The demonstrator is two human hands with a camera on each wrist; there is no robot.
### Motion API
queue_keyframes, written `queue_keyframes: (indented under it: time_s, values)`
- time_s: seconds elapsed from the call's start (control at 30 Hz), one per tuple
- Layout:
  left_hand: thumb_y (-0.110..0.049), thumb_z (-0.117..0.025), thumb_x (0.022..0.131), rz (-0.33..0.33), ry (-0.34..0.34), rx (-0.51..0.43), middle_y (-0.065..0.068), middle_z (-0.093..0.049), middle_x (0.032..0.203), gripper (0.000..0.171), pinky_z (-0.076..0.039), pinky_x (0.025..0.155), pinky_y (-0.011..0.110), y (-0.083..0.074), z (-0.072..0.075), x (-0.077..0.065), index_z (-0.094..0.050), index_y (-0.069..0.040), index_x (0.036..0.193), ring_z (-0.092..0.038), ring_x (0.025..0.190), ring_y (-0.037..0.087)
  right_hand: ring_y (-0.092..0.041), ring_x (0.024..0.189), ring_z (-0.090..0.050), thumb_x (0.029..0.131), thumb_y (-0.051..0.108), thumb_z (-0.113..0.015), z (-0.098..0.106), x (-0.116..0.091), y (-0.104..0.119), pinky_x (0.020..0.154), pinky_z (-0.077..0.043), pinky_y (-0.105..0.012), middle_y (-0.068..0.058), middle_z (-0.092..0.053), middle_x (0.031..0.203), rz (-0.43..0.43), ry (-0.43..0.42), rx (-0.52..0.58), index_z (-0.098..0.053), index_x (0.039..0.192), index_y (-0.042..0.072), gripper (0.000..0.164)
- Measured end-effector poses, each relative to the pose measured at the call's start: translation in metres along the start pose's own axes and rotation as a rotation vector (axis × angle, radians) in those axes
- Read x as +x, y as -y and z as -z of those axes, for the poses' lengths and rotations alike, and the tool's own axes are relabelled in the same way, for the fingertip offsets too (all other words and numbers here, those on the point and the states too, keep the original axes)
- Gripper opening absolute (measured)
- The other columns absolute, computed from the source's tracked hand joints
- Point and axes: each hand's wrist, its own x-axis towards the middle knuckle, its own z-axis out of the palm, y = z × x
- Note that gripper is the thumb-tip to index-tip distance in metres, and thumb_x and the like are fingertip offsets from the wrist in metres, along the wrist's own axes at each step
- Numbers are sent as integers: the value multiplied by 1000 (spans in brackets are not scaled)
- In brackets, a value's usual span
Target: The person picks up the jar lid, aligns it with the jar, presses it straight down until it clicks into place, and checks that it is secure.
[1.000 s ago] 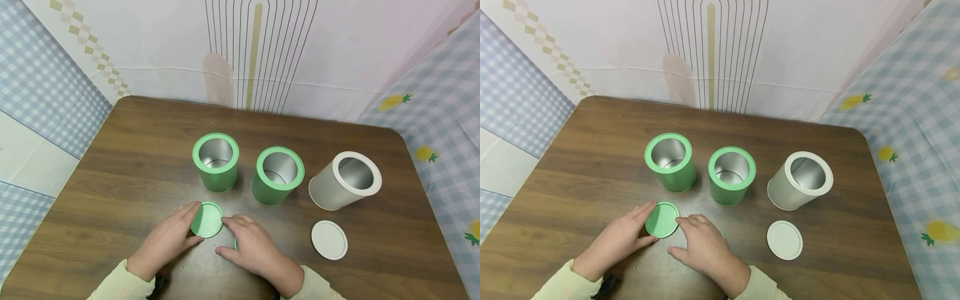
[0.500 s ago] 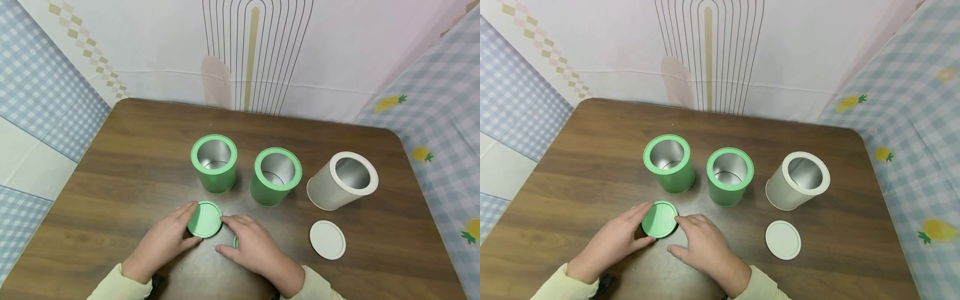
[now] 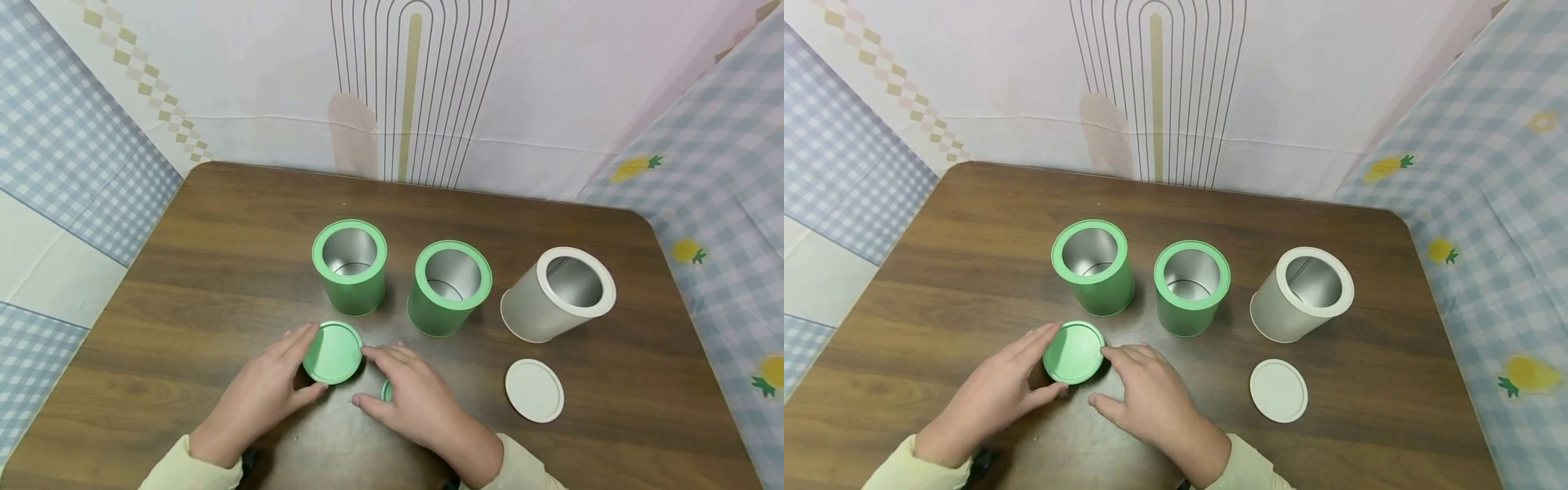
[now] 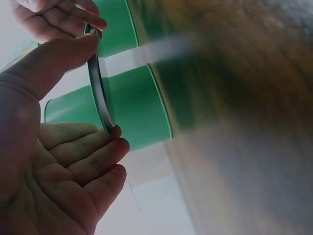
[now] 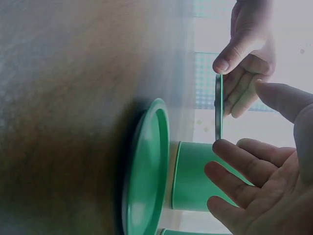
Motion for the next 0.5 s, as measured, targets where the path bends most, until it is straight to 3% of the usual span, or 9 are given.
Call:
queue_keyframes:
  time_s: [0.3,0.5]
  values:
    - [-25,-93,69,-44,-62,-13,20,-63,131,87,-49,102,51,-3,7,2,-52,10,137,-64,117,34,-18,117,-63,80,30,-84,2,-1,1,110,-42,-46,-1,-70,121,65,-113,9,-68,122,7,51]
    - [-24,-93,67,-67,-98,-19,20,-64,128,86,-49,101,52,-4,10,4,-54,10,135,-65,115,33,-18,116,-64,78,29,-86,4,0,1,110,-43,-47,0,-70,120,82,-143,23,-69,121,8,51]
